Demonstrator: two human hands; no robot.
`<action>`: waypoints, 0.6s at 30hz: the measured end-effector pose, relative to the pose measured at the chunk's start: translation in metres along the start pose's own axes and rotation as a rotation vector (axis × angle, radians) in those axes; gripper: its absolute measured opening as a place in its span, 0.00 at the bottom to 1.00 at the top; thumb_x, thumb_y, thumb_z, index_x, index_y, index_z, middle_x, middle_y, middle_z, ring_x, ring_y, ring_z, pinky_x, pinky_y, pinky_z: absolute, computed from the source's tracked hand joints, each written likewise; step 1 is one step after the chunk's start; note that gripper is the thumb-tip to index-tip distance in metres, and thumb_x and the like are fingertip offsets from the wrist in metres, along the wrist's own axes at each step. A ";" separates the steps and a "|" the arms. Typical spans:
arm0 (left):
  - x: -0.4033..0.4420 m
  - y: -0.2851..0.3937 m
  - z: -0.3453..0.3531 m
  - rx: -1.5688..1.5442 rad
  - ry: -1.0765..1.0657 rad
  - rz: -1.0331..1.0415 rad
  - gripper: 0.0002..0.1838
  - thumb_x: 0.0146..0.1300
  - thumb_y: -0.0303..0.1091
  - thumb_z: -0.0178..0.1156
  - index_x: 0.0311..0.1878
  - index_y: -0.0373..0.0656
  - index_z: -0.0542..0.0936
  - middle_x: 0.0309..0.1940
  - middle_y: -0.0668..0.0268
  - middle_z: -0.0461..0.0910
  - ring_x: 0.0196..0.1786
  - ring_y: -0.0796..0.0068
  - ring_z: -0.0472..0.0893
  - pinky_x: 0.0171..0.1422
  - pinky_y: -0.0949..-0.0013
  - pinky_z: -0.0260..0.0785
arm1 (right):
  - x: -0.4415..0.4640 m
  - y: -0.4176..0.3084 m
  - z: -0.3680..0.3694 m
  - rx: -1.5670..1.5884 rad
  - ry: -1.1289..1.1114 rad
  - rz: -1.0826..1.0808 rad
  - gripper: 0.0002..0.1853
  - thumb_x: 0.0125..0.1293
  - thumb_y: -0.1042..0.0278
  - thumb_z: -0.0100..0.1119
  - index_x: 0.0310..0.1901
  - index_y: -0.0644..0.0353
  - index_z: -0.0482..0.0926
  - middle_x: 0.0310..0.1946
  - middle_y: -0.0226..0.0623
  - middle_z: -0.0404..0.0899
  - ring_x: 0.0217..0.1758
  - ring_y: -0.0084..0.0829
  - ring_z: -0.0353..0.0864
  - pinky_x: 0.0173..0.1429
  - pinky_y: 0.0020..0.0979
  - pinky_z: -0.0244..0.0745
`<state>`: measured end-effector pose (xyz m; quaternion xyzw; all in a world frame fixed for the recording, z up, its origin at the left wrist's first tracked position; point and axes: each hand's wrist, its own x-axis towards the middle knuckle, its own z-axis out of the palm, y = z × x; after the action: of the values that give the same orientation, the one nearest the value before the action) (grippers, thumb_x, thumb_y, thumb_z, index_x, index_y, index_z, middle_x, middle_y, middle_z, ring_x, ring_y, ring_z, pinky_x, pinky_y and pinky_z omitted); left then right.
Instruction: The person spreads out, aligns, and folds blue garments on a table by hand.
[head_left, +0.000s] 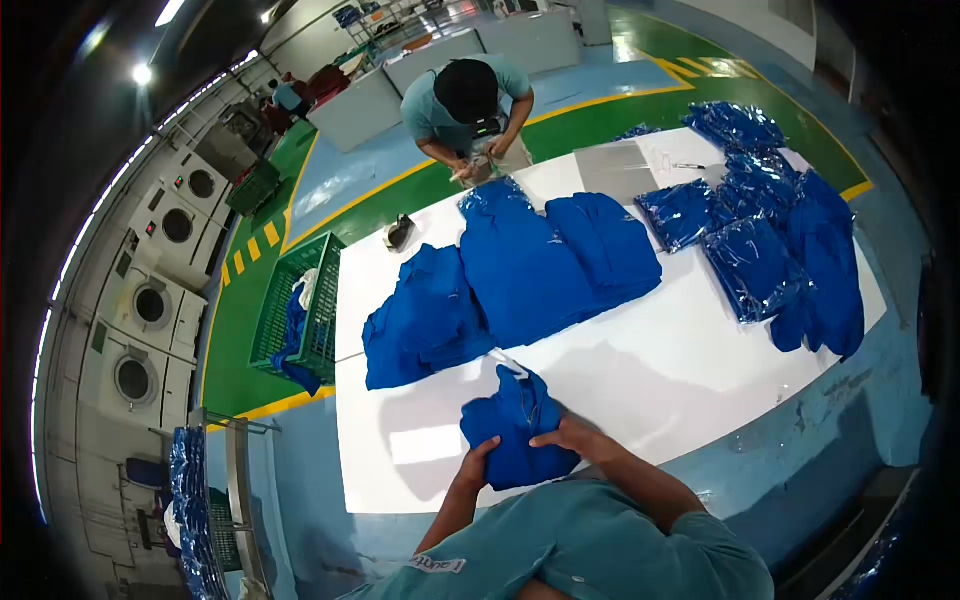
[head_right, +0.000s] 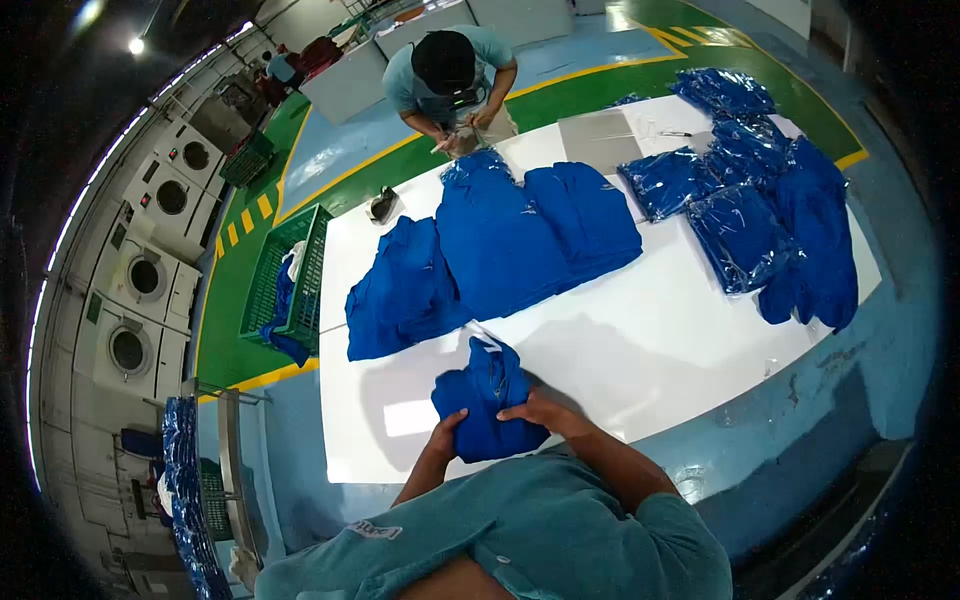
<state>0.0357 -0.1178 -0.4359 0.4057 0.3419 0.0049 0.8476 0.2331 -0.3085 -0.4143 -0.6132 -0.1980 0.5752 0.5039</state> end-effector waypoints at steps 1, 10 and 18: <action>-0.014 0.008 0.014 0.010 -0.011 0.062 0.49 0.64 0.44 0.75 0.81 0.40 0.59 0.74 0.42 0.69 0.70 0.32 0.72 0.74 0.33 0.66 | -0.006 -0.008 -0.004 -0.022 -0.005 -0.044 0.57 0.52 0.49 0.85 0.79 0.57 0.61 0.72 0.55 0.72 0.69 0.63 0.76 0.74 0.58 0.72; -0.071 0.096 0.104 0.303 -0.063 0.523 0.53 0.57 0.41 0.82 0.80 0.43 0.60 0.73 0.45 0.71 0.68 0.32 0.76 0.74 0.32 0.67 | -0.082 -0.100 -0.010 -0.225 0.081 -0.710 0.43 0.56 0.56 0.82 0.70 0.59 0.71 0.60 0.50 0.83 0.57 0.54 0.86 0.65 0.50 0.82; -0.057 0.080 0.096 0.352 -0.104 0.558 0.52 0.57 0.42 0.82 0.80 0.44 0.61 0.72 0.45 0.72 0.67 0.30 0.77 0.73 0.31 0.67 | -0.086 -0.078 -0.006 -0.303 0.207 -0.852 0.32 0.57 0.63 0.80 0.62 0.60 0.77 0.50 0.49 0.87 0.48 0.50 0.91 0.60 0.48 0.86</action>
<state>0.0697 -0.1460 -0.3057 0.6235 0.1692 0.1571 0.7469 0.2426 -0.3494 -0.3061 -0.5982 -0.4626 0.2174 0.6171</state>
